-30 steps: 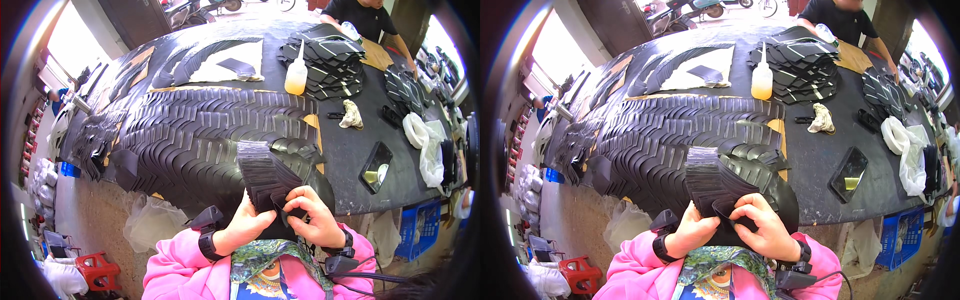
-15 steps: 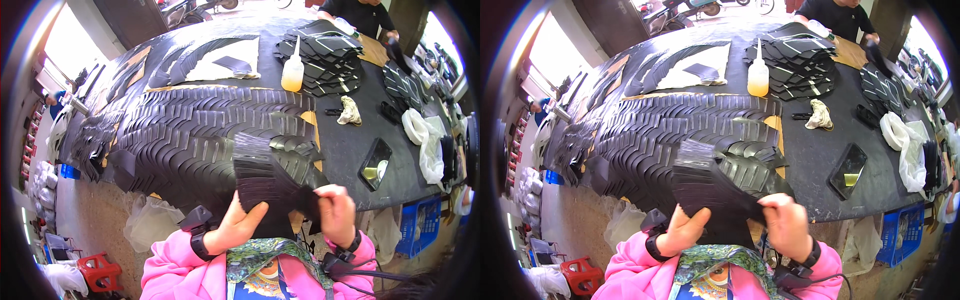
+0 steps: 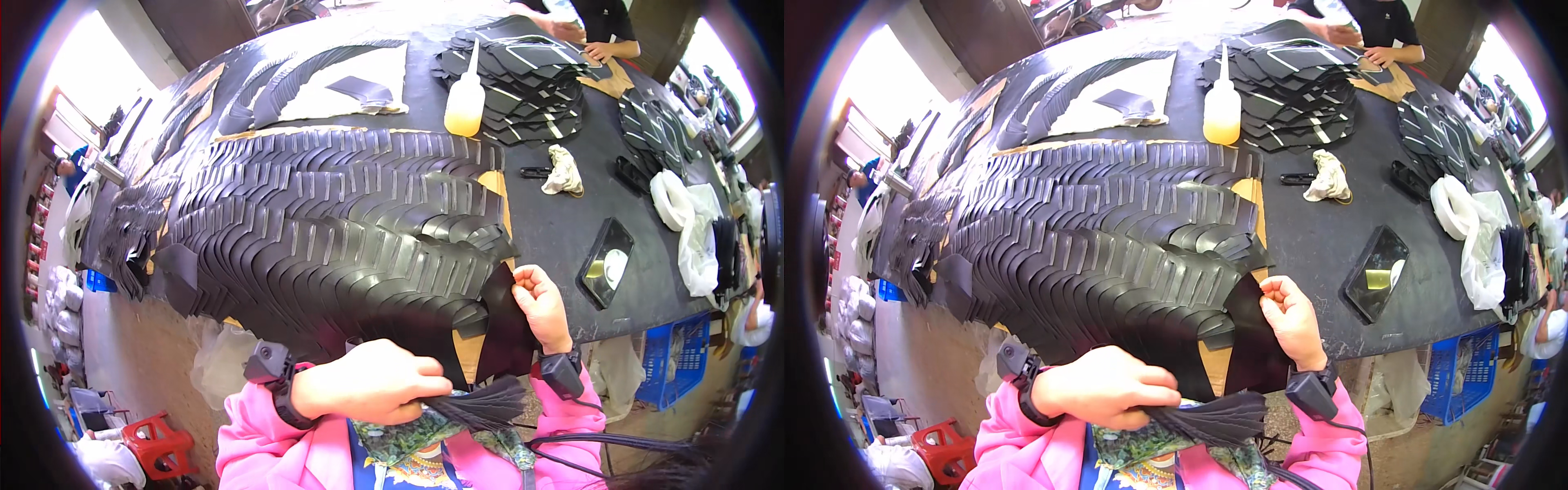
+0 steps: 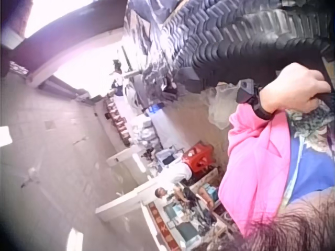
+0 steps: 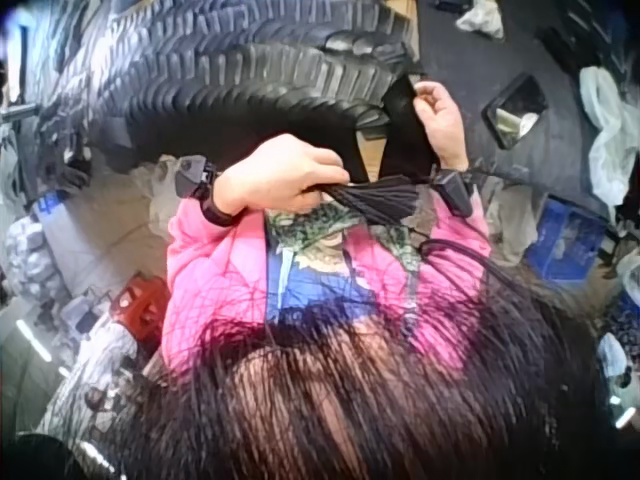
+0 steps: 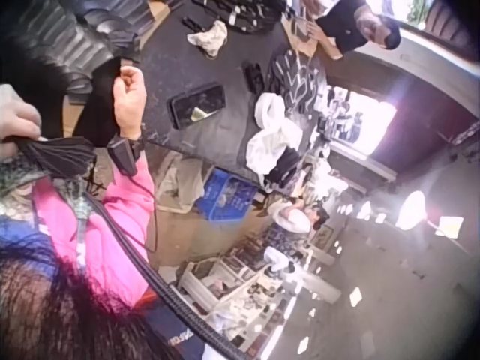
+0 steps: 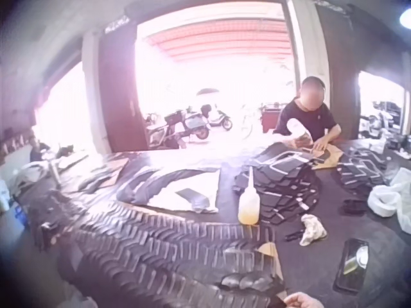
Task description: The worker is assembling and layering multiple black synthetic shoe upper components onto a template on a workbench.
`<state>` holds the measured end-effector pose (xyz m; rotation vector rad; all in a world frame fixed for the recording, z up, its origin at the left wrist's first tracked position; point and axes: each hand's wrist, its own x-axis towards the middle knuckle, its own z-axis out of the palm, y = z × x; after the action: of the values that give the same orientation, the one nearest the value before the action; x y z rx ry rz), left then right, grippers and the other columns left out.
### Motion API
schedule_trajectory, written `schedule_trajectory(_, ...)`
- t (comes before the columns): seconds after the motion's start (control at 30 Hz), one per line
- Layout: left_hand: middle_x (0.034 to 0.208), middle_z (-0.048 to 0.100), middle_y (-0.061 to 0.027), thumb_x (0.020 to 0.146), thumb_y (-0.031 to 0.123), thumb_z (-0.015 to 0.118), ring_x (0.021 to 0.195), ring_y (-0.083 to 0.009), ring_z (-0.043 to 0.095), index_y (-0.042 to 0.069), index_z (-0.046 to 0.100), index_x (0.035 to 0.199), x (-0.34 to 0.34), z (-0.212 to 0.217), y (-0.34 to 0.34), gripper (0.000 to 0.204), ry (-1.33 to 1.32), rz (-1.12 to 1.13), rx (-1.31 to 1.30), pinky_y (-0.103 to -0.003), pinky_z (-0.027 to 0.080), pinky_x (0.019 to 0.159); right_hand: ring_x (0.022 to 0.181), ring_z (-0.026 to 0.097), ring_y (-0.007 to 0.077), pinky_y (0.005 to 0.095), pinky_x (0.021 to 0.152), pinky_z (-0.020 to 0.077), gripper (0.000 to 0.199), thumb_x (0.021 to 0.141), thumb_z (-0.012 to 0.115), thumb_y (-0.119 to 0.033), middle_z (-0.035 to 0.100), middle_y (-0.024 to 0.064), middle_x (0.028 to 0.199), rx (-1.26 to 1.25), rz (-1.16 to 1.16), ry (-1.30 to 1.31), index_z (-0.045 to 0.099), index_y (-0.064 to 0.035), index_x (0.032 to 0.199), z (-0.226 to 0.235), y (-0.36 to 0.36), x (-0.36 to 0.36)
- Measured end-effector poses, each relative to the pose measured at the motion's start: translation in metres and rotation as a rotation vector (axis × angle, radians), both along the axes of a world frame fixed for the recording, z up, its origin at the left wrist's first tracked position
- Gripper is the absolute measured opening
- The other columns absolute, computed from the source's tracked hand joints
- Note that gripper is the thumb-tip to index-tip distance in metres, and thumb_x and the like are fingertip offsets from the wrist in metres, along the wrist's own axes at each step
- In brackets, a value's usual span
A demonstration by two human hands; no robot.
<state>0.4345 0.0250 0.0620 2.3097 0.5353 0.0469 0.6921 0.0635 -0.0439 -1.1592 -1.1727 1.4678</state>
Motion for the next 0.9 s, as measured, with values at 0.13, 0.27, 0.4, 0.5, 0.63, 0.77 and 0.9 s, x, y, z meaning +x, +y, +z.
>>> schedule_trajectory(0.13,0.112,0.050,-0.0141,0.065,0.017,0.057,0.061,-0.0315,0.057,0.008,0.053,0.097,0.013,-0.004,0.013,0.033,0.018,0.045,0.044,-0.039,0.046,0.052,0.075,0.047,0.0028,0.0159,0.067,0.0381,0.015,0.081,0.050,0.002,0.052,-0.0020,0.083,-0.002,0.035,-0.052,0.050,-0.0020,0.096,-0.003,-0.001,0.002)
schedule_trajectory(0.27,0.117,0.047,-0.0189,0.065,0.017,0.057,0.054,-0.0314,0.056,0.007,0.053,0.092,0.022,-0.011,0.021,0.028,0.058,0.040,0.069,-0.037,0.046,0.050,0.074,0.048,0.0026,0.0160,0.067,0.0384,0.015,0.081,0.048,0.003,0.052,-0.0018,0.082,-0.028,0.053,-0.116,0.050,-0.0019,0.095,0.001,-0.002,0.003)
schedule_trajectory(0.4,0.119,0.045,-0.0203,0.066,0.017,0.057,0.054,-0.0298,0.057,0.007,0.054,0.091,0.027,-0.016,0.022,0.027,0.068,0.052,0.097,-0.037,0.046,0.050,0.067,0.047,0.0011,0.0148,0.060,0.0382,0.015,0.080,0.049,0.004,0.053,-0.0026,0.078,-0.011,0.033,-0.157,0.051,-0.0012,0.094,-0.002,0.000,0.001)
schedule_trajectory(0.5,0.120,0.042,-0.0222,0.065,0.016,0.057,0.053,-0.0283,0.057,0.007,0.055,0.089,0.031,-0.018,0.025,0.025,0.133,0.064,0.132,-0.036,0.046,0.050,0.068,0.048,0.0008,0.0148,0.060,0.0386,0.014,0.080,0.048,0.004,0.053,-0.0023,0.078,-0.006,0.011,-0.115,0.051,-0.0012,0.094,-0.001,0.001,-0.001)
schedule_trajectory(0.63,0.123,0.039,-0.0247,0.065,0.015,0.057,0.053,-0.0278,0.057,0.007,0.056,0.087,0.035,-0.021,0.029,0.024,0.155,0.054,0.130,-0.036,0.046,0.050,0.068,0.048,0.0009,0.0149,0.060,0.0392,0.014,0.080,0.048,0.004,0.054,-0.0022,0.077,-0.029,0.017,-0.111,0.051,-0.0010,0.093,-0.001,0.002,-0.002)
schedule_trajectory(0.77,0.125,0.036,-0.0256,0.064,0.014,0.057,0.053,-0.0284,0.057,0.007,0.056,0.085,0.037,-0.025,0.031,0.022,0.152,0.073,0.133,-0.036,0.046,0.050,0.068,0.049,0.0009,0.0149,0.060,0.0397,0.014,0.081,0.048,0.004,0.054,-0.0023,0.077,-0.030,0.013,-0.112,0.051,-0.0009,0.093,0.000,0.002,-0.003)
schedule_trajectory(0.9,0.126,0.036,-0.0258,0.063,0.013,0.056,0.053,-0.0289,0.057,0.007,0.056,0.084,0.040,-0.033,0.036,0.021,0.160,0.084,0.135,-0.037,0.046,0.051,0.068,0.049,0.0009,0.0150,0.060,0.0401,0.013,0.081,0.048,0.004,0.054,-0.0020,0.077,-0.052,0.002,-0.106,0.051,-0.0007,0.093,0.000,0.002,-0.004)
